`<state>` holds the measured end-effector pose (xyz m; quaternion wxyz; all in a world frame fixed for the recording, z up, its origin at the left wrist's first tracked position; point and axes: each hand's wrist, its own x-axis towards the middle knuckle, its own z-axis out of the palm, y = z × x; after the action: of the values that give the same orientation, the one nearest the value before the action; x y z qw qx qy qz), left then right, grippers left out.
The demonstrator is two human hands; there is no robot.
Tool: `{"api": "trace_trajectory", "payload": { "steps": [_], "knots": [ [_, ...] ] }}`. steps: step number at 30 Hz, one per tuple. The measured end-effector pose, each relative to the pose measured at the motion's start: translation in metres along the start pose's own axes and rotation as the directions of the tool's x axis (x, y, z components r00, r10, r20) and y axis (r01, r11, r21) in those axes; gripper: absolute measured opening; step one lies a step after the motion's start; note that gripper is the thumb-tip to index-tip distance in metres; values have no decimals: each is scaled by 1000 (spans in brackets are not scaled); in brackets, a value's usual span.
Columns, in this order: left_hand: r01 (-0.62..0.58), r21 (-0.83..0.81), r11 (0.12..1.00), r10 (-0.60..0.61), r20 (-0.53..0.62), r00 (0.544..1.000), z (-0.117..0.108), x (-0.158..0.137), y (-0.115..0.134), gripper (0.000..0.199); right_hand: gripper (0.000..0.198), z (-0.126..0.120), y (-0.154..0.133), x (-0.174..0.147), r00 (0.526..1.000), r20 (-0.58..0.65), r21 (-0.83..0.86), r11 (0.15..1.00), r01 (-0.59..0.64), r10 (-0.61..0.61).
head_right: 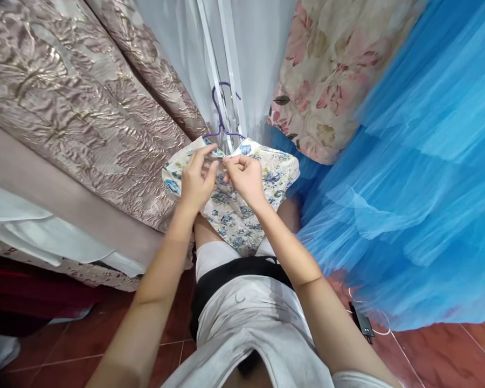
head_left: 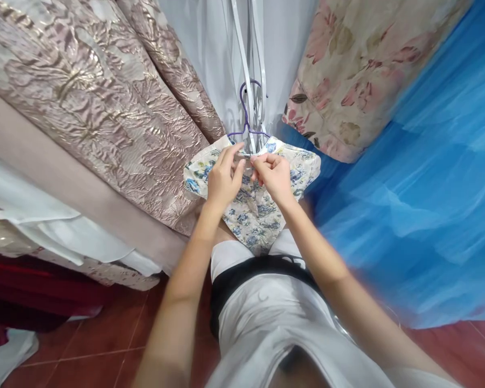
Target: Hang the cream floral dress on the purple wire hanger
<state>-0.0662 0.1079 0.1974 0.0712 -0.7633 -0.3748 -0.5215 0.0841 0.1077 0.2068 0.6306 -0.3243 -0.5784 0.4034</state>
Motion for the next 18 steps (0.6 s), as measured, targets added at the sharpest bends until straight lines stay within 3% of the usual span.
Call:
{"api": "trace_trajectory", "payload": {
  "steps": [3,8,10,14,18],
  "knots": [
    [-113,52,992,105,128,986,-8,30,-16,24,33,5,15,6,1000,-23,-22,1000,1,-1],
    [-46,-1,999,46,-20,999,-16,43,-11,24,28,17,51,-9,992,-36,-65,990,-124,122],
    [-32,-25,999,31,-13,999,-20,47,-2,25,27,20,57,-17,990,-37,-17,990,-136,136],
    [-62,-47,997,67,112,991,-22,47,12,25,24,16,41,-20,998,-69,117,993,19,-11],
    [-83,-34,996,87,163,983,-23,41,14,27,32,3,15,-5,994,-28,99,989,110,-108]
  ]
}}
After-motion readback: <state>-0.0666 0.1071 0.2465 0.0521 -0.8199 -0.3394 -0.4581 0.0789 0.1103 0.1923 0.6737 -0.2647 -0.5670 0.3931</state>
